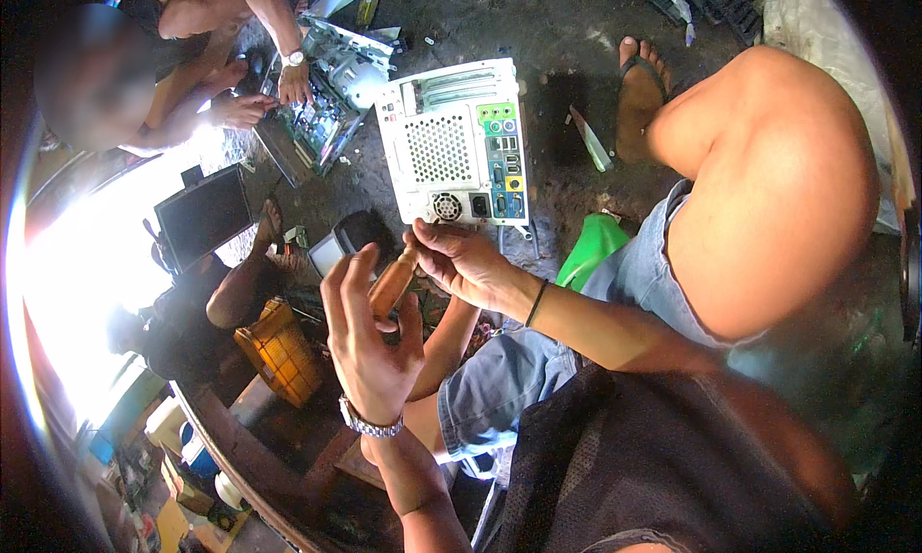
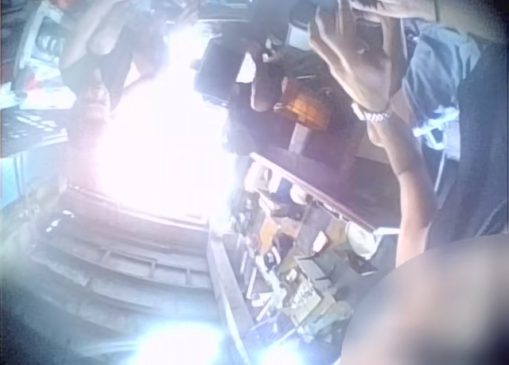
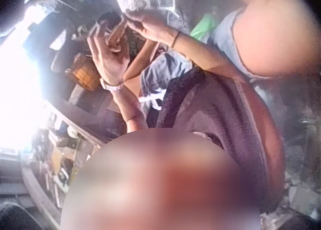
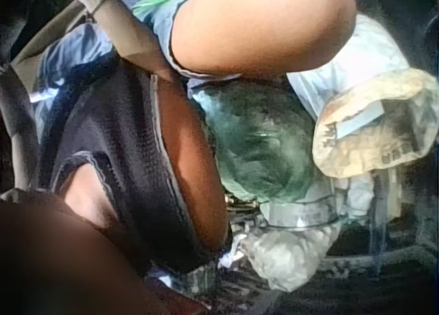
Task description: The person sits on the floor and disassembles a small electronic device, likely a computer power supply, using a hammer and screwdriver. They remove the metal casing, extract internal components, and place them into a bag.
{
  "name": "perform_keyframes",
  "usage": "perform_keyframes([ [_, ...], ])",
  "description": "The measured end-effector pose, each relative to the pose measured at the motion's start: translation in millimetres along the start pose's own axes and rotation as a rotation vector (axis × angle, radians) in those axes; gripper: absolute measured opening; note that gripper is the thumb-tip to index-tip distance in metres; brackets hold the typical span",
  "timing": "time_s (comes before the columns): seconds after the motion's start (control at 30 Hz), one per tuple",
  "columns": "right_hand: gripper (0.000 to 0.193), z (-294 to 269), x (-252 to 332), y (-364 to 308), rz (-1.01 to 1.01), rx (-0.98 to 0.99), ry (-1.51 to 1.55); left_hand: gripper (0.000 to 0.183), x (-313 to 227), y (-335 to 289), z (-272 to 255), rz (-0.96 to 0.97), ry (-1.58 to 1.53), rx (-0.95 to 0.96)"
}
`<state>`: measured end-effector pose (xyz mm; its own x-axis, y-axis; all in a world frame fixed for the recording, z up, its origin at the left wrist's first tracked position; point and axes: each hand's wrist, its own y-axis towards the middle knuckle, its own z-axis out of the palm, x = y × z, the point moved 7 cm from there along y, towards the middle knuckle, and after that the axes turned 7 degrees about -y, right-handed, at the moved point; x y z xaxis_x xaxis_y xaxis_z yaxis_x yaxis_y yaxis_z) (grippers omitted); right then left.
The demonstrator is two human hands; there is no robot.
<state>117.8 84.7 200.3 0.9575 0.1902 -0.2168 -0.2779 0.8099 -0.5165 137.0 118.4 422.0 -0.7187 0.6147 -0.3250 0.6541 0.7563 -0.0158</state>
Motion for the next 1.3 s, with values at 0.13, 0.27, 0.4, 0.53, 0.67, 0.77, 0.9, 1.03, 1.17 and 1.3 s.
perform_keyframes([
  [0.13, 0.024, -2, -2, 3, 0.045, 0.087, -0.009, 0.023, 8, -6, 10, 0.012, -0.092, 0.028],
  [0.27, 0.036, 12, 4, -4, 0.037, 0.151, 0.072, 0.011, 29, -10, -7, -0.161, -0.049, -0.179],
  [0.4, 0.038, 18, 9, -3, 0.010, 0.258, 0.194, 0.012, 32, -6, -5, -0.149, -0.078, -0.182],
  [0.53, 0.041, 21, 9, -6, -0.011, 0.175, 0.083, 0.016, 32, 4, 5, -0.078, -0.090, -0.174],
  [0.67, 0.043, 21, 13, 1, -0.075, 0.257, 0.072, 0.017, 36, 5, 13, -0.082, -0.052, -0.164],
  [0.77, 0.041, 19, 12, 3, -0.069, 0.261, 0.092, 0.015, 32, 8, 14, -0.078, -0.073, -0.174],
  [0.9, 0.037, 21, 13, 1, -0.057, 0.226, 0.102, 0.012, 25, 15, 12, 0.035, -0.021, -0.193],
  [1.03, 0.037, 21, 11, 3, -0.057, 0.232, 0.107, 0.009, 25, 17, 12, 0.054, 0.005, -0.175],
  [1.17, 0.036, 16, 11, 5, -0.039, 0.215, 0.128, 0.007, 24, 18, 18, 0.029, 0.115, -0.120],
  [1.3, 0.032, 19, 13, -1, -0.008, 0.143, 0.119, 0.014, 26, 18, 23, -0.063, 0.128, 0.004],
])
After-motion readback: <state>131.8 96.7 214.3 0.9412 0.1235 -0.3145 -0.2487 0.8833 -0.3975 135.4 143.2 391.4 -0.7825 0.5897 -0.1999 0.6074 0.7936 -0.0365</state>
